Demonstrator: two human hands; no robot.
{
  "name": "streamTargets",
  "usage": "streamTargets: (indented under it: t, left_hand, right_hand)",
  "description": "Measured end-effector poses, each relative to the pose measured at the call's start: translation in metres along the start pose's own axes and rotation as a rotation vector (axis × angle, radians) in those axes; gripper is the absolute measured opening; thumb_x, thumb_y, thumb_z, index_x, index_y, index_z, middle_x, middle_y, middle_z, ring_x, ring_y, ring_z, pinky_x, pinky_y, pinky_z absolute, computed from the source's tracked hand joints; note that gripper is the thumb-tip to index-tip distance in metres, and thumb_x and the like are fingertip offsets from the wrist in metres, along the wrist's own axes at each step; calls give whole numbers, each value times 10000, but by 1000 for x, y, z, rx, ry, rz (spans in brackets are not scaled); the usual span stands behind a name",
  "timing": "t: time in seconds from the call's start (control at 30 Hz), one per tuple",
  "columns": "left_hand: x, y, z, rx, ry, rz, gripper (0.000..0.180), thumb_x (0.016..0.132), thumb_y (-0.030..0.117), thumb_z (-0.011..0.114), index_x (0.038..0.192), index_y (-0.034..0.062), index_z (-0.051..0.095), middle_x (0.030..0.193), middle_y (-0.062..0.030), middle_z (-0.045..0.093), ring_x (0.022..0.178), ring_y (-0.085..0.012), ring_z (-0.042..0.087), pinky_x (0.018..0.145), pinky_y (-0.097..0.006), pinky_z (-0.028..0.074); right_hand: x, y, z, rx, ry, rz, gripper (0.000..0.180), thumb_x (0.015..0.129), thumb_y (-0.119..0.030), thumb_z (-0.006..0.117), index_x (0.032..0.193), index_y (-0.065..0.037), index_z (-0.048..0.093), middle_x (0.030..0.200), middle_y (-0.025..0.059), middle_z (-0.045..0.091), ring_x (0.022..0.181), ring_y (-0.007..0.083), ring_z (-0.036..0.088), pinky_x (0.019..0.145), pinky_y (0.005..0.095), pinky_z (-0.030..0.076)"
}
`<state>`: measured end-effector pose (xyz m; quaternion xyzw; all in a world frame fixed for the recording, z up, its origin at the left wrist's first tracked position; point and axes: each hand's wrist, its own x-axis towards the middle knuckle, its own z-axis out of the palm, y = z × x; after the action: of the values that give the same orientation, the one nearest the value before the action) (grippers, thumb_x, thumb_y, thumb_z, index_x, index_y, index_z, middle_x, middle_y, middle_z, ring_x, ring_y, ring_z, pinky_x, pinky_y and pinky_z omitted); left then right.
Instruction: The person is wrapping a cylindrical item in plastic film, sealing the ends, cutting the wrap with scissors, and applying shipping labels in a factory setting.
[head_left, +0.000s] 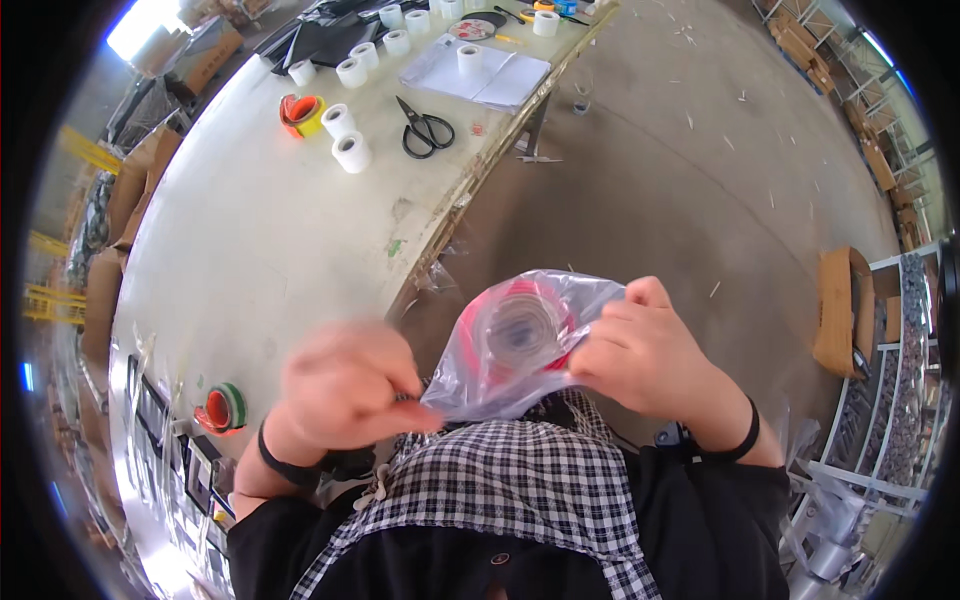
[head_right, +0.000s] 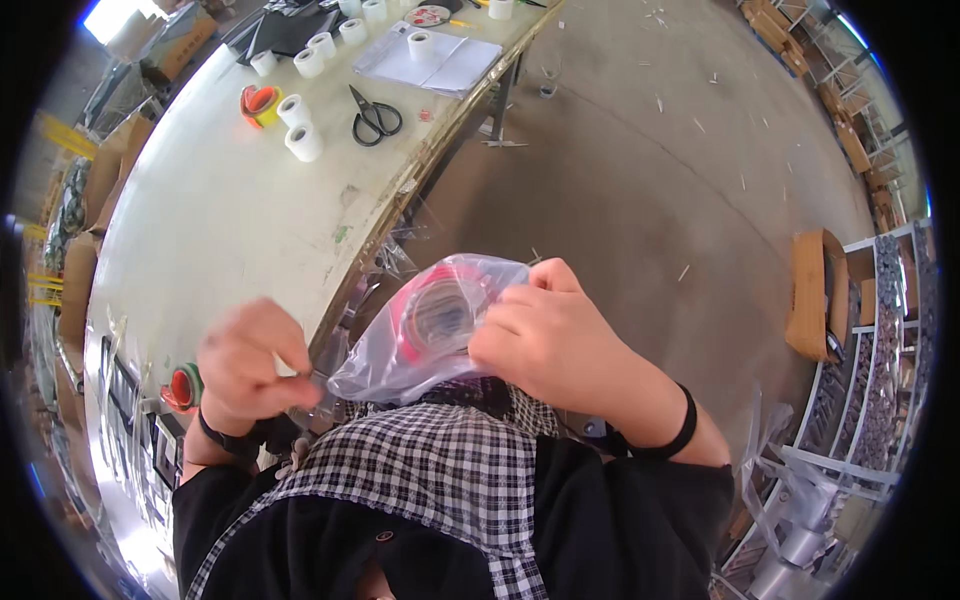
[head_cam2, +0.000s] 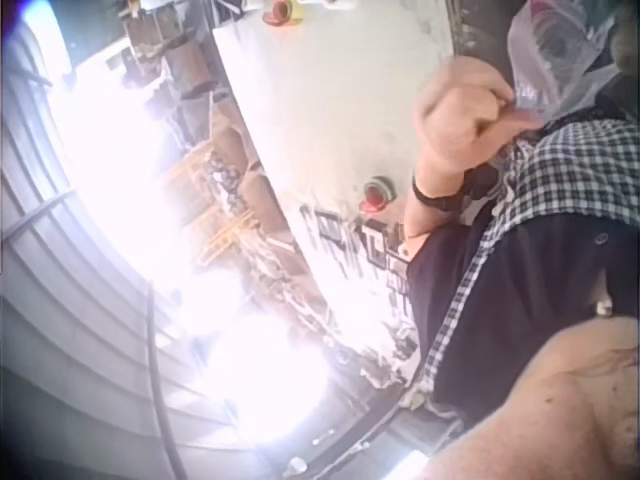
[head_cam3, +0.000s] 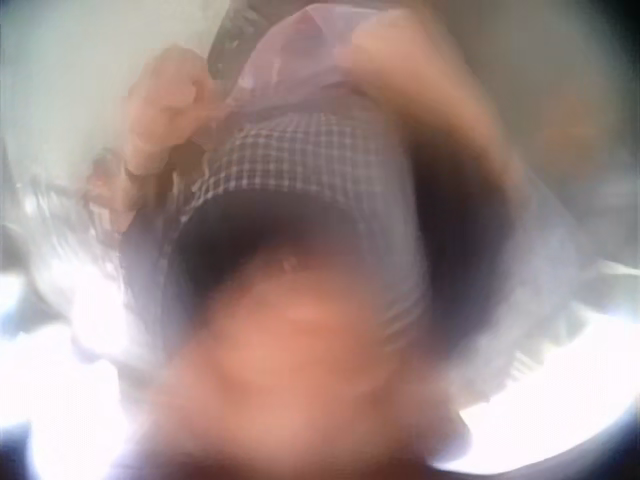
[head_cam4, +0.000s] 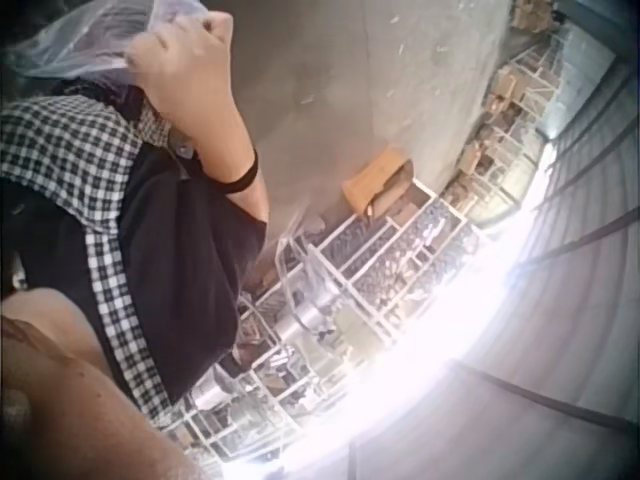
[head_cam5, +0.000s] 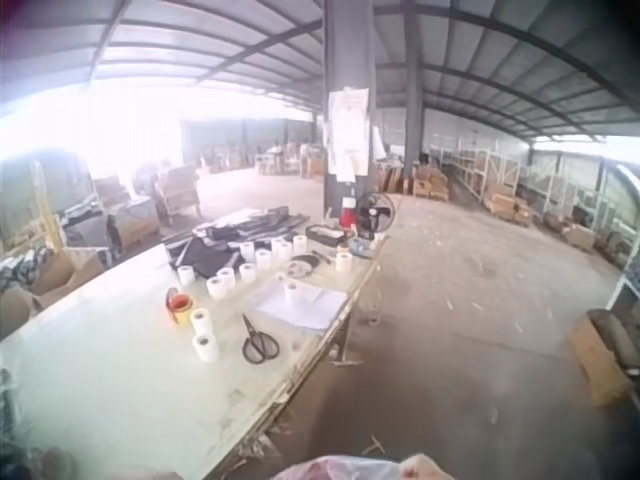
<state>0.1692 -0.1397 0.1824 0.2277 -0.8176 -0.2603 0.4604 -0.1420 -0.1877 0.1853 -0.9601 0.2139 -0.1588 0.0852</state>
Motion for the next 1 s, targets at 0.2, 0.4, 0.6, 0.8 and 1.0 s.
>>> streamTargets:
  t: [0.2, 0.4, 0.6, 0.8, 1.0]
  left_hand:
    - [-39, -53, 74, 331, 24, -310, 491, 719, 274, 814, 1060, -15, 612, 1012, -108, 659, 929, -253, 621, 822, -328, 483]
    - [-33, -57, 84, -637, 273, -669, 181, 788, 14, 712, 753, 60, 541, 825, -38, 600, 760, -157, 584, 706, -268, 471]
    - [-5, -47, 75, -538, 209, -349, 401, 742, -156, 660, 638, 111, 379, 681, 8, 454, 621, -137, 452, 593, -279, 403]
    - [6, -48, 67, -507, 305, -213, 529, 660, 247, 847, 1036, 76, 517, 1140, -119, 516, 1060, -246, 507, 892, -350, 395]
    - [-66, -102, 111, -284, 26, -486, 1179, 536, 592, 838, 1430, 30, 312, 1513, -184, 262, 1406, -342, 241, 1137, -456, 151]
  right_hand:
    - [3, -12, 3, 96, 176, -186, 92, 705, -203, 694, 769, -195, 628, 696, -78, 514, 708, 111, 508, 743, 301, 327]
    - [-41, 38, 5, 429, 603, 108, 1354, 296, -683, 837, 1357, -2, 340, 1301, 143, 353, 1071, 233, 480, 966, 389, 375]
    - [12, 22, 85, 982, 176, 157, 729, 598, -365, 864, 1145, -3, 545, 1173, 125, 534, 1079, 209, 514, 916, 359, 425]
    - [9, 13, 118, 1518, 248, 497, 125, 832, -69, 673, 926, -26, 603, 905, 15, 608, 860, 101, 554, 756, 271, 460]
    - [20, 10, 112, 1203, 324, 308, 92, 835, -35, 641, 901, -75, 590, 903, 28, 604, 776, 117, 550, 684, 273, 449]
